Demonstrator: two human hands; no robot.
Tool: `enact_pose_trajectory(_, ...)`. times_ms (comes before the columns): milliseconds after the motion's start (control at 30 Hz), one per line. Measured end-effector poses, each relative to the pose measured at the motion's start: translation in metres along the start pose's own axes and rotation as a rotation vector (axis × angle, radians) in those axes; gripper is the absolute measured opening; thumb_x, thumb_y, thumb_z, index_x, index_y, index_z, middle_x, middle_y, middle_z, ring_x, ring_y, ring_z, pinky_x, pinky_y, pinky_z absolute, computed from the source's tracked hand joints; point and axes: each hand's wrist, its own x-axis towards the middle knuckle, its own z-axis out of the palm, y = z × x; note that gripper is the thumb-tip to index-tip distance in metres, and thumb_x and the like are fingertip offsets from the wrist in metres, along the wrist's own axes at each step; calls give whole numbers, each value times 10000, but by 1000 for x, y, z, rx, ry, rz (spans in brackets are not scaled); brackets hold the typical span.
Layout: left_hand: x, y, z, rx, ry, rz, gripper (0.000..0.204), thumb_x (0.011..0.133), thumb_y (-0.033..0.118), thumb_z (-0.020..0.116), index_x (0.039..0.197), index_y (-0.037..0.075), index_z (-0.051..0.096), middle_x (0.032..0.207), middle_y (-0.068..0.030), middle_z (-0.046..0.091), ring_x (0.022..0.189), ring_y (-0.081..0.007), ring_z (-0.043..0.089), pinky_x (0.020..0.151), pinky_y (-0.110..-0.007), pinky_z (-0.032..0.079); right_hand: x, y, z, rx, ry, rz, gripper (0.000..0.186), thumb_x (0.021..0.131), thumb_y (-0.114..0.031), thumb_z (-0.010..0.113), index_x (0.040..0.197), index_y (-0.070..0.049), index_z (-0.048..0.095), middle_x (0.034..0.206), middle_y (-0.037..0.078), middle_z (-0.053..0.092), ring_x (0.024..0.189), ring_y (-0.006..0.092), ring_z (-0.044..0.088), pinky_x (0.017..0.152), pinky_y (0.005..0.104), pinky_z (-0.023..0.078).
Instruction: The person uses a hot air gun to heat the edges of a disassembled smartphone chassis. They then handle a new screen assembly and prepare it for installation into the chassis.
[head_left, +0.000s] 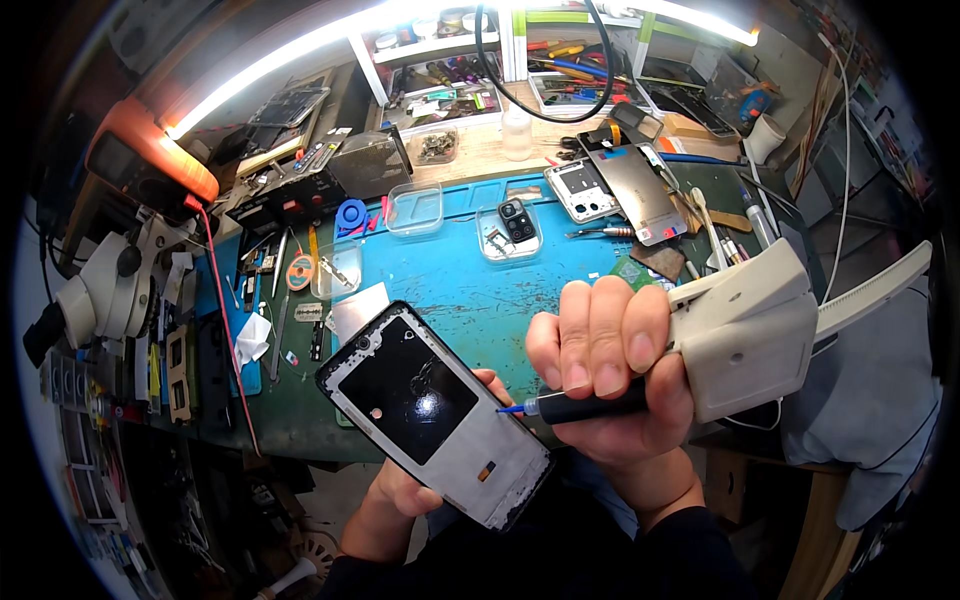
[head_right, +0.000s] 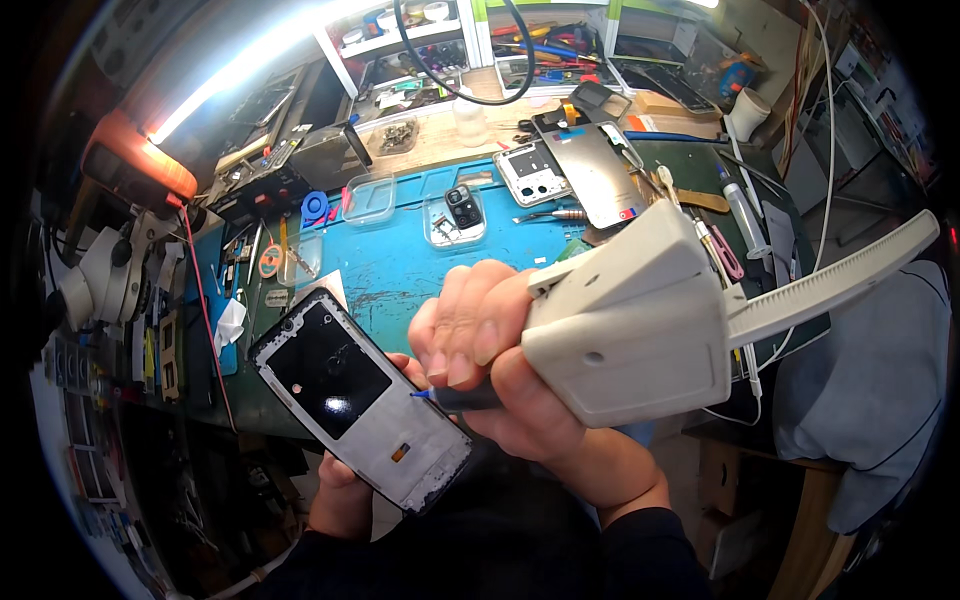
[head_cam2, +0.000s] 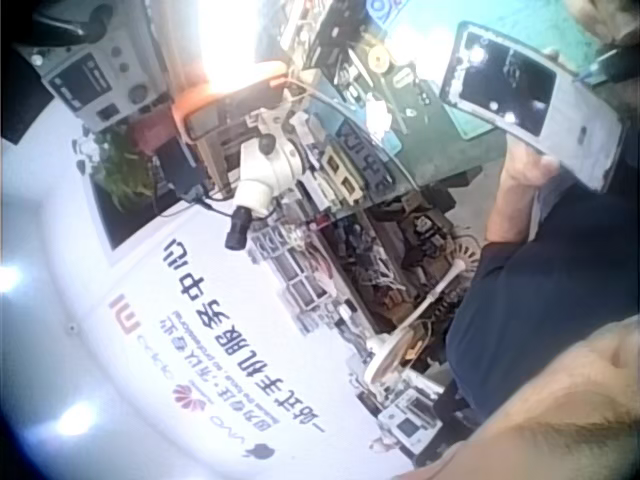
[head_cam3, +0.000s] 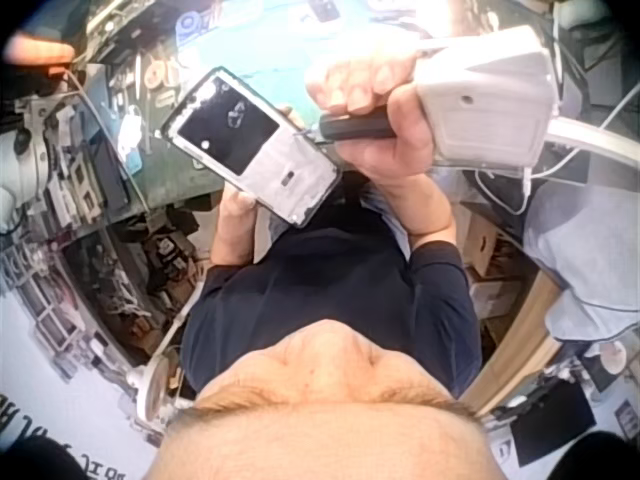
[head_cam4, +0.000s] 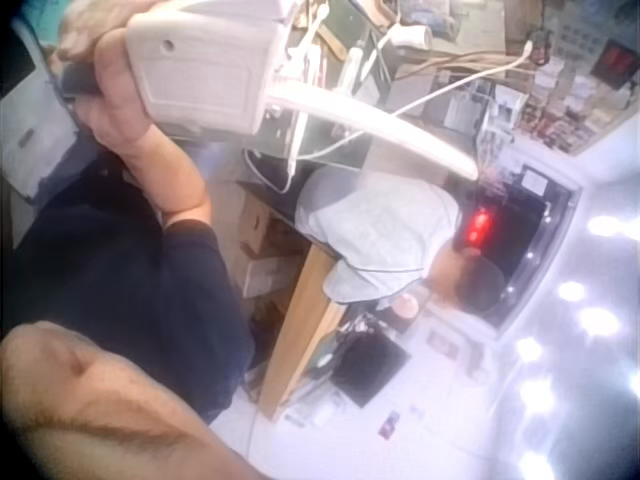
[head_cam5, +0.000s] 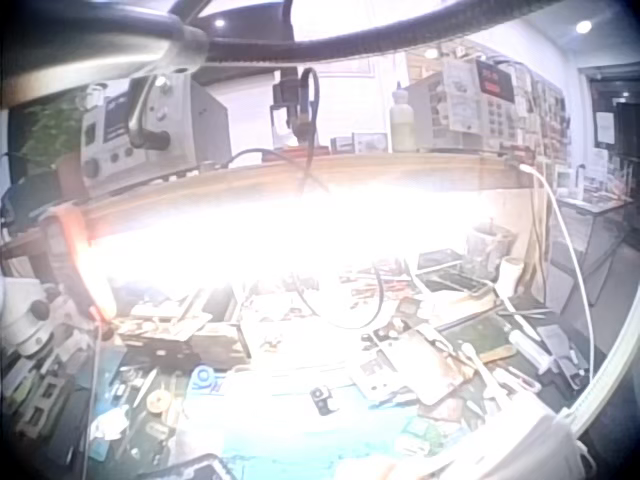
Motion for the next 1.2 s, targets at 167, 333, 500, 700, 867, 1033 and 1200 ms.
enact_pose_trajectory(167, 0, -2, -1, -26, -16, 1, 1135, 605, 419, 872, 1492, 6, 296, 1336, -163, 460, 1256, -282, 495, 1054, -440, 434, 0, -1, 2, 10, 12, 11, 245, 950, -380, 659, 913, -184, 516, 826, -50, 538, 791, 90, 536, 705, 280, 411)
enact_pose_trajectory(333, -1, 0, 1, -20, 20, -19, 1139, 605, 424, 871, 1494, 5, 294, 1332, -161, 465, 1253, -284, 497, 1054, -443, 433, 0, -1, 1, 9, 17, 20, 244, 942, -374, 669, 907, -182, 522, 822, -46, 544, 791, 90, 536, 705, 278, 411)
enact_pose_trajectory(500, -2, -2, -2, -3, -4, -3, 1131, 615, 437, 862, 1494, 6, 295, 1336, -160, 464, 1256, -286, 498, 1058, -444, 429, -1, -2, 1, 5, 29, 26, 243, 938, -370, 673, 905, -178, 527, 820, -44, 548, 791, 93, 537, 705, 278, 411)
enact_pose_trajectory(700, -1, 2, 5, -50, 36, -66, 1122, 634, 439, 848, 1490, -16, 284, 1321, -161, 471, 1265, -307, 510, 1039, -481, 463, 1, -6, 1, 9, 28, -40, 264, 947, -404, 640, 1056, -180, 554, 894, -41, 550, 865, 115, 539, 792, 319, 423)
enact_pose_trajectory(867, 2, 3, 0, -196, -155, -151, 1089, 640, 460, 825, 1457, -55, 322, 1291, -170, 481, 1232, -346, 552, 1010, -518, 505, 17, -12, 15, -34, 48, -176, 353, 960, -432, 599, 1209, -187, 545, 980, -39, 551, 937, 126, 526, 869, 342, 415)
enact_pose_trajectory(1033, -7, 7, 19, -194, 55, -236, 1073, 539, 508, 832, 1326, -102, 433, 1124, -196, 537, 1012, -348, 640, 818, -455, 573, 23, -2, 5, -11, -7, -243, 247, 983, -408, 555, 1064, -175, 539, 894, -36, 542, 864, 121, 525, 790, 321, 414)
enact_pose_trajectory(1200, -9, 6, 6, -195, -80, -232, 1076, 612, 493, 835, 1399, -80, 377, 1249, -192, 507, 1129, -345, 610, 943, -488, 527, 23, 3, 4, -70, -17, -256, 232, 984, -395, 551, 1047, -173, 531, 891, -33, 541, 858, 119, 530, 779, 319, 413)
